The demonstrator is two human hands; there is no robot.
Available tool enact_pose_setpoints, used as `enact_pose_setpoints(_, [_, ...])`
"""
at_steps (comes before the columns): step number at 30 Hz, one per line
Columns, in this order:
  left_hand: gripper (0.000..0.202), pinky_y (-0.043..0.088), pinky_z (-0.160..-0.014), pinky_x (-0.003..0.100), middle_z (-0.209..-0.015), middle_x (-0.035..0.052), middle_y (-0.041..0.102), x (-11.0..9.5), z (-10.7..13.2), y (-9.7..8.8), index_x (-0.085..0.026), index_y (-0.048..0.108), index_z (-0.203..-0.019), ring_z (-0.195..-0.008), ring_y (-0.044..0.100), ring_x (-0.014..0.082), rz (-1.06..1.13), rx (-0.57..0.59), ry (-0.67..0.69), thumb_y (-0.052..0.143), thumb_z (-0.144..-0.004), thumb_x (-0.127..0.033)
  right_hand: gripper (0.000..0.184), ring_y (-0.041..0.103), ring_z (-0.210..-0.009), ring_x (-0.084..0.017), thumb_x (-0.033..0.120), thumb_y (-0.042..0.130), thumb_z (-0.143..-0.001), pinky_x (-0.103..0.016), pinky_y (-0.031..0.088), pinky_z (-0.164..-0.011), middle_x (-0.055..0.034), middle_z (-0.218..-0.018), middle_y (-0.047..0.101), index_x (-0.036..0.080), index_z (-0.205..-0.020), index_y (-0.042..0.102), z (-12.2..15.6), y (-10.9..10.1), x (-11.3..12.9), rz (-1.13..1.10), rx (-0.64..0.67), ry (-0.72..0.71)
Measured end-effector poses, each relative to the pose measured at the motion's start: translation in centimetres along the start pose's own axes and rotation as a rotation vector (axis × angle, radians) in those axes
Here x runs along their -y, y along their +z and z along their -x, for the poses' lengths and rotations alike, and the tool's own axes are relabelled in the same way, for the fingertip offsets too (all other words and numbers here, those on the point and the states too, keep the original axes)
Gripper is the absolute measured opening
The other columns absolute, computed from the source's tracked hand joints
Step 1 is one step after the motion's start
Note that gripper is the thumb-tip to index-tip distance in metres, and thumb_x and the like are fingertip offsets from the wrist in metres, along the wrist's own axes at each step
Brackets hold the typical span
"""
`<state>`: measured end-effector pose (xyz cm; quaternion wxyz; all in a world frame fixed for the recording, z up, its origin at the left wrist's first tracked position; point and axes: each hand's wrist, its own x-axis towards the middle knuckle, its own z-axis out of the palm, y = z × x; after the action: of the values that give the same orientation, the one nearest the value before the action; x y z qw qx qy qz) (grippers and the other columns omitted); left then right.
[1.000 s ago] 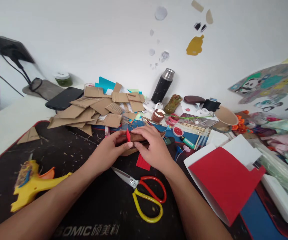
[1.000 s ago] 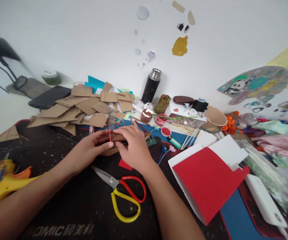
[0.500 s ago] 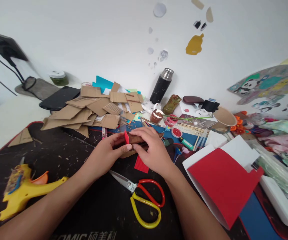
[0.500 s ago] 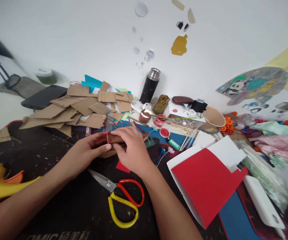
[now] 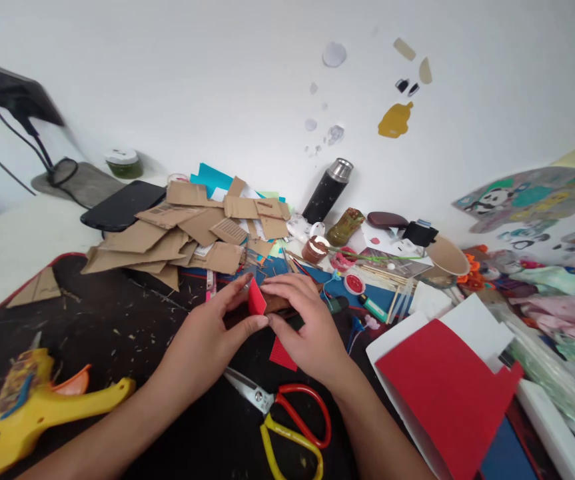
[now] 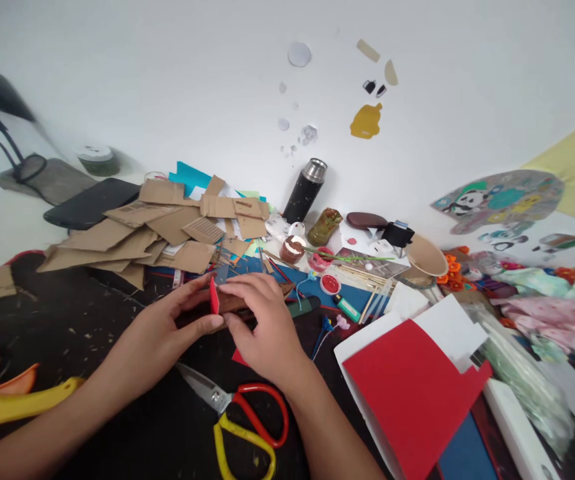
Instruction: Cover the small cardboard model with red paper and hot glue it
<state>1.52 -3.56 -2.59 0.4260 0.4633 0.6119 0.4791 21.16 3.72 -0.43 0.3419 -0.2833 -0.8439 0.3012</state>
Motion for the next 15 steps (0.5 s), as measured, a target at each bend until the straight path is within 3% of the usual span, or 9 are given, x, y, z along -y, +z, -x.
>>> enact_pose_setpoints(6, [0.077,0.066,-0.117,0.055,-0.148,0.0089,0.084,0.0,1.0,-0.7,-0.034,0.068,-0.162,-0.138,0.079,0.0395,-0.131,-0.051,0.108,0.085,-0.091,-0.059,0.044,0.07,-0.14,-0.032,0.013,0.07,-0.104,-0.063,0.058,-0.122,-0.0075,-0.143,0.08,0.035,-0.141,0.073,0.3,-0.2,1.2,0.098,-0.076,-0.059])
enact_pose_setpoints(11, [0.068,0.068,-0.114,0.049,-0.156,0.0069,0.078,-0.3,1.1,-1.7,-0.039,0.071,-0.16,-0.134,0.081,0.0378,-0.163,-0.054,0.325,0.089,-0.096,-0.053,0.051,0.07,-0.141,-0.034,0.01,0.068,-0.102,-0.065,0.059,-0.121,-0.0075,-0.145,0.079,0.037,-0.146,0.068,0.6,-0.5,2.5,0.212,-0.113,-0.15])
enact_pose_setpoints(15, [0.079,0.071,-0.109,0.043,-0.157,0.0019,0.077,-0.7,0.8,-2.4,-0.055,0.047,-0.175,-0.131,0.082,0.0333,-0.218,-0.044,0.587,0.082,-0.105,-0.044,0.058,0.072,-0.139,-0.035,0.009,0.068,-0.1,-0.07,0.05,-0.131,-0.0074,-0.142,0.082,0.037,-0.15,0.066,1.0,-0.4,3.1,0.257,-0.151,-0.214])
